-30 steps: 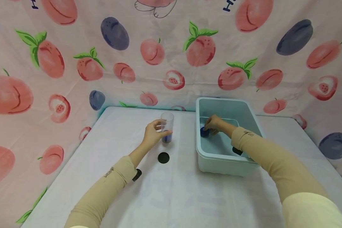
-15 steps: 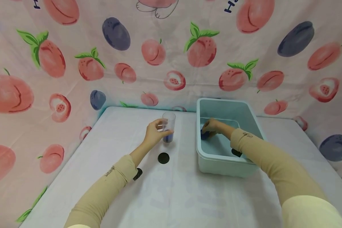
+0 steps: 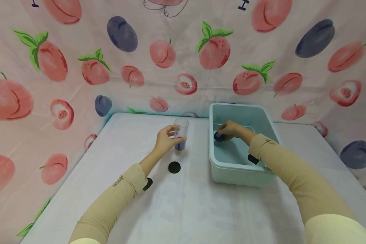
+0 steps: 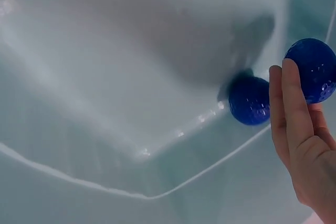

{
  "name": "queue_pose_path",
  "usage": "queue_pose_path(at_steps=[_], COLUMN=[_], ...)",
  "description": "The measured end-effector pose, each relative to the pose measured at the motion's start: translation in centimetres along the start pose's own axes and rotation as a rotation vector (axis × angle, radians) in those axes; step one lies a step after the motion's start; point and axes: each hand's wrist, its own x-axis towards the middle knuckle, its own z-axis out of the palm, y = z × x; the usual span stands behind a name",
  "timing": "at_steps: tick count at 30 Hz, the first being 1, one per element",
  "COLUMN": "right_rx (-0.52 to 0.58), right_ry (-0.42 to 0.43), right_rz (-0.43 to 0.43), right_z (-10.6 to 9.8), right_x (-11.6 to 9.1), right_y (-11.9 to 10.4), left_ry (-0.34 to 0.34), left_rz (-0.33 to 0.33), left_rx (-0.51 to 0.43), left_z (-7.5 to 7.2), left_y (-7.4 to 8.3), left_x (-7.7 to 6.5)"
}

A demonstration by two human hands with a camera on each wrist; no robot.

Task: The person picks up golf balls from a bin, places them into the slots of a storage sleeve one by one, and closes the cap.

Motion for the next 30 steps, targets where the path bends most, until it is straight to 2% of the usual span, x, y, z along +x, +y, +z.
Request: queue_pose_path(at_steps=[12, 18, 22, 26, 30], right_rx=[0.04, 0.127, 0.242, 0.402, 0.477], right_ry=[0.048, 0.054, 0.033, 0.019, 0.027], right_rz=[0.008, 0.023, 0.014, -0.006, -0.02], right_z=[-1.9, -2.5, -2.8, -3.1, -3.3], right_x=[-1.2, -1.6, -2.2, -2.6, -3.1], right_y=[-1.1, -1.6, -1.9, -2.1, -2.1], left_ry=[-0.022, -0.022, -0.017, -0.019, -0.027], left_rz=[0.017, 0.004, -0.007, 0.013, 0.028], left_rx=[-0.006, -0.002, 0.006, 0.003, -0.001], left_z=[0.4, 0.8, 1.2, 1.6, 1.9], left_y=[0.2, 0.4, 0.6, 0.9, 1.1], left_x=[0.4, 0.6, 0.8, 0.8, 0.8])
